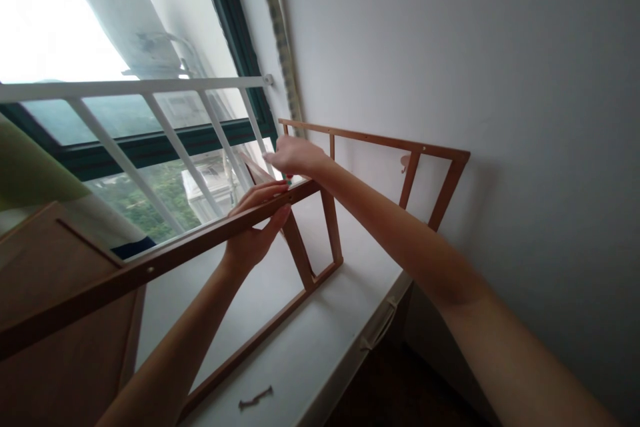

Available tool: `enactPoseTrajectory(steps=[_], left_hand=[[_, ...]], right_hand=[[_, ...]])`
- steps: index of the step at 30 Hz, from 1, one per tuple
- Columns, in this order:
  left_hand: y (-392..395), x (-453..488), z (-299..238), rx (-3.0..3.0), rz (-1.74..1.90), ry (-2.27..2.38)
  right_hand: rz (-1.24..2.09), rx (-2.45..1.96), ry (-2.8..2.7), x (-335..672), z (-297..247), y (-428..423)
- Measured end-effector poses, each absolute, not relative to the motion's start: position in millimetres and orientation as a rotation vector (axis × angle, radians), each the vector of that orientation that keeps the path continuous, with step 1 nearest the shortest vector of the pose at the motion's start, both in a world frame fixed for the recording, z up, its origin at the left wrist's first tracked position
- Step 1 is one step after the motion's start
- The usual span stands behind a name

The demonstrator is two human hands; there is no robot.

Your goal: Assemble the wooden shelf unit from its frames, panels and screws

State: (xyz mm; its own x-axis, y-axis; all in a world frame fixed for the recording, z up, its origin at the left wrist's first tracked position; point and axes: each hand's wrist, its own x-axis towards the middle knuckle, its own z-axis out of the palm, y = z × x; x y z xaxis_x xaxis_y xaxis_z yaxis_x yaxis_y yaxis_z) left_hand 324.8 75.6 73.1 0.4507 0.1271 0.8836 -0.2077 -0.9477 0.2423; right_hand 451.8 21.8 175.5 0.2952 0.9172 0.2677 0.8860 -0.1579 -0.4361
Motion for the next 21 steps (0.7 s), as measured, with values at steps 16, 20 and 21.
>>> enactPoseTrajectory(steps=[16,20,21], left_hand=[[72.5,322.1,75.2,2.382,1.447,-0.136],[75.4,322.4,74.8,2.448,1.526,-0.124],[75.8,322.7,74.4,2.437,1.528,-0.135]], right_hand=[[0.06,-1.813,-2.084,323.1,-44.3,-85.9],[0.067,-1.946,-2.074,322.5,-47.5,-82.5],[0.055,-1.976,-2.05,323.0,-48.9,-82.6]])
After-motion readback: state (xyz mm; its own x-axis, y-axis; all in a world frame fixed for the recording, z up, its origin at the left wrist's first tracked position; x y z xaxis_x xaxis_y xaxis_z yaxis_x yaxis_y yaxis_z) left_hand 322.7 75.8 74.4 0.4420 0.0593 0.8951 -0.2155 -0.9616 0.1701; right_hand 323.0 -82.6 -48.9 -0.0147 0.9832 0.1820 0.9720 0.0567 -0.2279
